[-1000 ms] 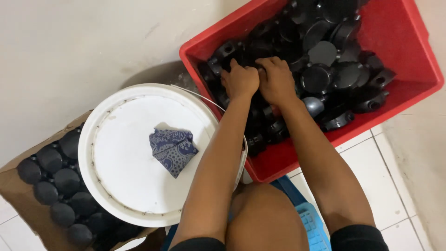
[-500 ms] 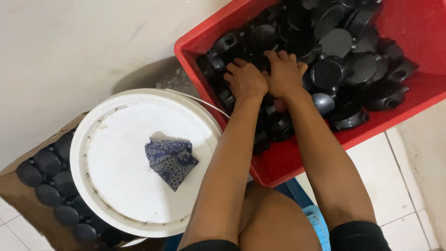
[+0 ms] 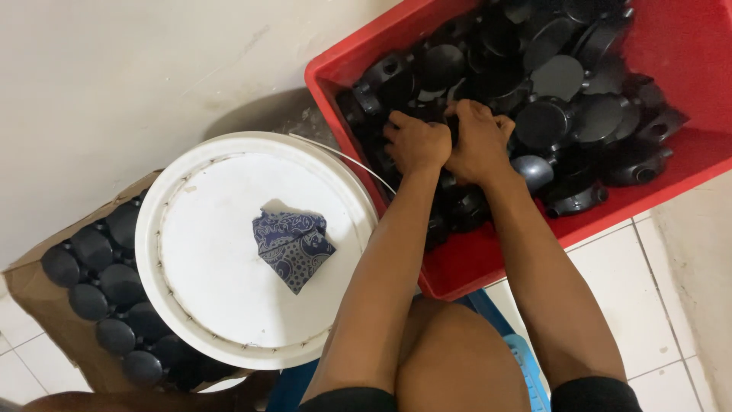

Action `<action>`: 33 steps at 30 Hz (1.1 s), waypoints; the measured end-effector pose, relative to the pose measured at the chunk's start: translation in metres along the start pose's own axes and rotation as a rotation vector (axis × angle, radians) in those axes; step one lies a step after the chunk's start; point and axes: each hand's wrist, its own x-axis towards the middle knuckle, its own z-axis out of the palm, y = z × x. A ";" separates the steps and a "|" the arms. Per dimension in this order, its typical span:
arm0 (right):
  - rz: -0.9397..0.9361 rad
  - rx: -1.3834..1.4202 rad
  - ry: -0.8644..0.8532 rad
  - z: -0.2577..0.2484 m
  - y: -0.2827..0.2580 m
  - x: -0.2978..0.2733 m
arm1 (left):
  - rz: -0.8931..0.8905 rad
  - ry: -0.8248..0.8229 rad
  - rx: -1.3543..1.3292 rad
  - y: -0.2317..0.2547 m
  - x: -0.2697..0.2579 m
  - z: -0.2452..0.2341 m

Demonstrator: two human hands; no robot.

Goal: Cleaning black plastic components with a cloth and packing them into a cardboard box

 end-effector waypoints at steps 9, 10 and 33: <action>-0.060 -0.041 0.113 -0.001 -0.007 -0.014 | 0.126 -0.125 -0.113 0.035 -0.073 -0.053; -0.056 -0.044 0.119 0.000 -0.003 -0.015 | 0.132 -0.129 -0.113 0.024 -0.059 -0.042; -0.030 -0.115 0.283 -0.110 -0.087 -0.084 | 1.076 0.045 -0.120 -0.011 -0.115 -0.133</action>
